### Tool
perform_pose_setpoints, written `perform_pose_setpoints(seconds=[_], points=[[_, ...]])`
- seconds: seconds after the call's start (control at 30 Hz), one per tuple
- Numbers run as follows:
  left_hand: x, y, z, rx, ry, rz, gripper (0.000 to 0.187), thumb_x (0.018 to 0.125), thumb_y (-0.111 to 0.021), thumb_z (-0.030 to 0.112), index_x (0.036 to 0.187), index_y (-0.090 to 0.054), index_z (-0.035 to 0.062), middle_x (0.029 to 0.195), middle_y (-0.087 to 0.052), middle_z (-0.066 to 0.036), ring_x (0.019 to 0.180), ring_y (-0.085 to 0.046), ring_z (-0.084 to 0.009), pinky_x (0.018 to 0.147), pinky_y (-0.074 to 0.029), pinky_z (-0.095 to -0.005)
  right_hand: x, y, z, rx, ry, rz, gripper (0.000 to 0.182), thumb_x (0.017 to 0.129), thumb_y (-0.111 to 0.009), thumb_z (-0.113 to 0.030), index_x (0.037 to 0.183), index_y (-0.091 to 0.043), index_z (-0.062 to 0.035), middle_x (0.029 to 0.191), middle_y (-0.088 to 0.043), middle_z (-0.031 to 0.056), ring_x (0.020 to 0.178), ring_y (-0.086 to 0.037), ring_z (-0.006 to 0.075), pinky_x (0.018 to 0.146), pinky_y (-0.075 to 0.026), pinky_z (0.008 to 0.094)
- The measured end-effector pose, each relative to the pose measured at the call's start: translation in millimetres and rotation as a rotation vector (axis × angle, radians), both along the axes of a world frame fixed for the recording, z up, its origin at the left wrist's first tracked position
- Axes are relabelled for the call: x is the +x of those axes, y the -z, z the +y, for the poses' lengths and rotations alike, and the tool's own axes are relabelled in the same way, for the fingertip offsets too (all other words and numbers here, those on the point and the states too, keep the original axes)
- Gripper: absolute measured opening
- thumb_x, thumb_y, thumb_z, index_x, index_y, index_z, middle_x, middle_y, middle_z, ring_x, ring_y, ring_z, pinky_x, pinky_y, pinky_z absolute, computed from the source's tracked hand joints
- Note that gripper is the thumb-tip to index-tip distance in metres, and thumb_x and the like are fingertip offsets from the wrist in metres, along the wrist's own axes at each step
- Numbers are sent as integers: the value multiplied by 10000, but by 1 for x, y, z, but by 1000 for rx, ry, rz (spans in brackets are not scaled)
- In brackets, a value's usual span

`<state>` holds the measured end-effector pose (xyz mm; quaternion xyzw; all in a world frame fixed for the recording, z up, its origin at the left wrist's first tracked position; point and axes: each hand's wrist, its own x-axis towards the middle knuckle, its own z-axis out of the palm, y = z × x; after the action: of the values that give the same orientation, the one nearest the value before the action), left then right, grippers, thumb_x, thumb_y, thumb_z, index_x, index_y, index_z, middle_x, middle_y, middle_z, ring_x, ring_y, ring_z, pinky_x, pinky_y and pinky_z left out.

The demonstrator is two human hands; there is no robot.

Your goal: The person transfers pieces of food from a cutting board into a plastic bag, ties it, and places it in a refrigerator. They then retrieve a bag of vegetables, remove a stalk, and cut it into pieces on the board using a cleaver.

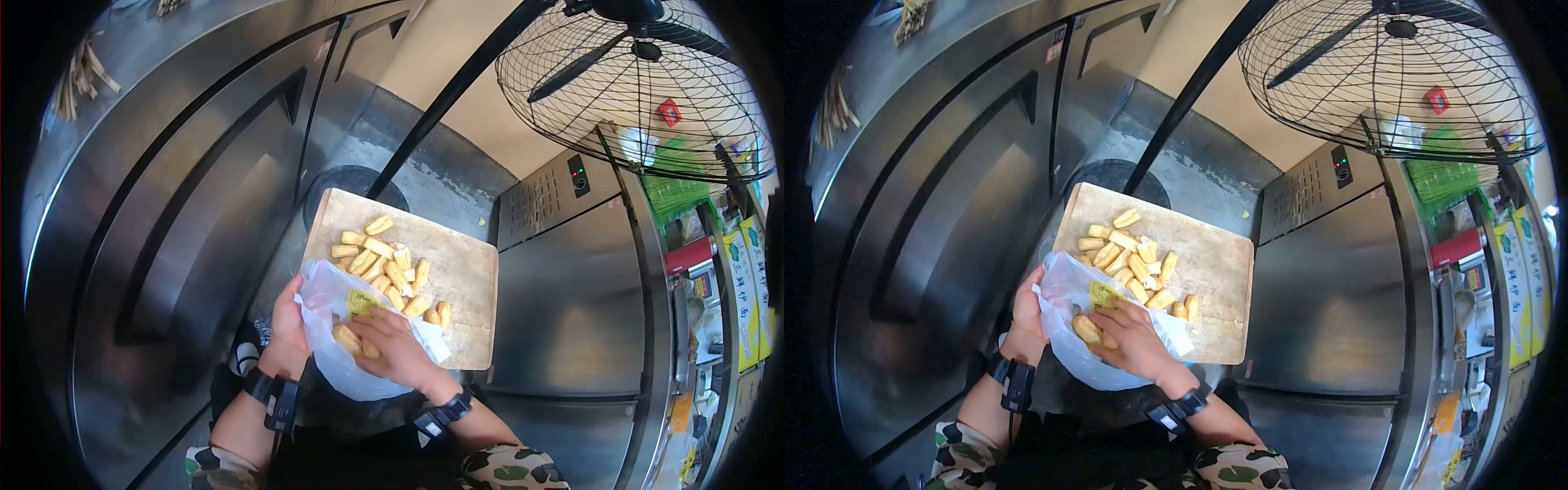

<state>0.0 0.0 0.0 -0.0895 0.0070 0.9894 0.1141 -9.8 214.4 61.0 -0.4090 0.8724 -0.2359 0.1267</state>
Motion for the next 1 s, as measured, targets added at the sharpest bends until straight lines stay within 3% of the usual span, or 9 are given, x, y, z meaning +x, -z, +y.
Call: perform_pose_setpoints(seconds=[0.07,0.17,0.37,0.47,0.6,0.7,0.83,1.0], points=[[-3,4,1,-42,8,-71,384,975,-417,336,1161,-575,39,1069,-641,-108,981,-603,-253,908,-475,-391,-7,-10,13,-167,87,-166,570,795,-688,-180,1325,-486,-129,1398,-395,164,1265,-395,385,1068,-319,446],[2,-3,-1,-125,-44,-203,378,975,-413,323,1158,-575,35,1066,-641,-108,968,-607,-249,886,-485,-391,-40,-20,17,-95,321,146,657,768,-714,-196,1367,-446,-161,1456,-307,194,1315,-334,403,1081,-311,435],[6,19,-1,-96,-29,-187,377,967,-416,306,1169,-567,27,1088,-636,-116,989,-606,-252,901,-481,-401,-111,2,7,191,198,-34,819,728,-746,-266,1443,-346,-257,1531,-107,225,1398,-177,413,1127,-239,428],[3,-7,1,-152,-43,-320,377,964,-419,307,1172,-564,28,1085,-638,-120,996,-607,-254,909,-480,-401,-135,3,-4,244,83,-86,810,725,-740,-265,1438,-356,-271,1515,-184,220,1367,-231,419,1126,-242,432],[1,13,-2,-19,-18,-226,380,981,-395,289,1159,-565,-1,1116,-640,-139,1014,-612,-273,950,-470,-413,-153,9,-5,200,-30,-204,758,751,-714,-217,1426,-374,-278,1506,-255,163,1335,-287,407,1118,-268,421],[4,15,-1,-6,7,-213,386,980,-396,289,1170,-560,-3,1121,-638,-144,1027,-608,-274,960,-463,-414,-146,5,-11,274,-9,-112,706,783,-690,-184,1413,-389,-289,1478,-316,137,1277,-365,386,1086,-331,410],[0,-5,6,-85,-20,-281,390,976,-400,292,1172,-559,-4,1124,-638,-145,1037,-606,-276,965,-458,-413,-142,4,-14,308,48,-19,623,815,-670,-191,1380,-424,-287,1336,-447,136,1175,-450,376,1000,-412,415],[0,6,5,-86,-21,-268,387,973,-402,295,1164,-567,1,1119,-641,-143,1034,-607,-281,965,-457,-419,-140,23,5,55,109,101,491,833,-648,-135,1296,-512,-229,1146,-525,120,1082,-517,345,924,-449,402]])
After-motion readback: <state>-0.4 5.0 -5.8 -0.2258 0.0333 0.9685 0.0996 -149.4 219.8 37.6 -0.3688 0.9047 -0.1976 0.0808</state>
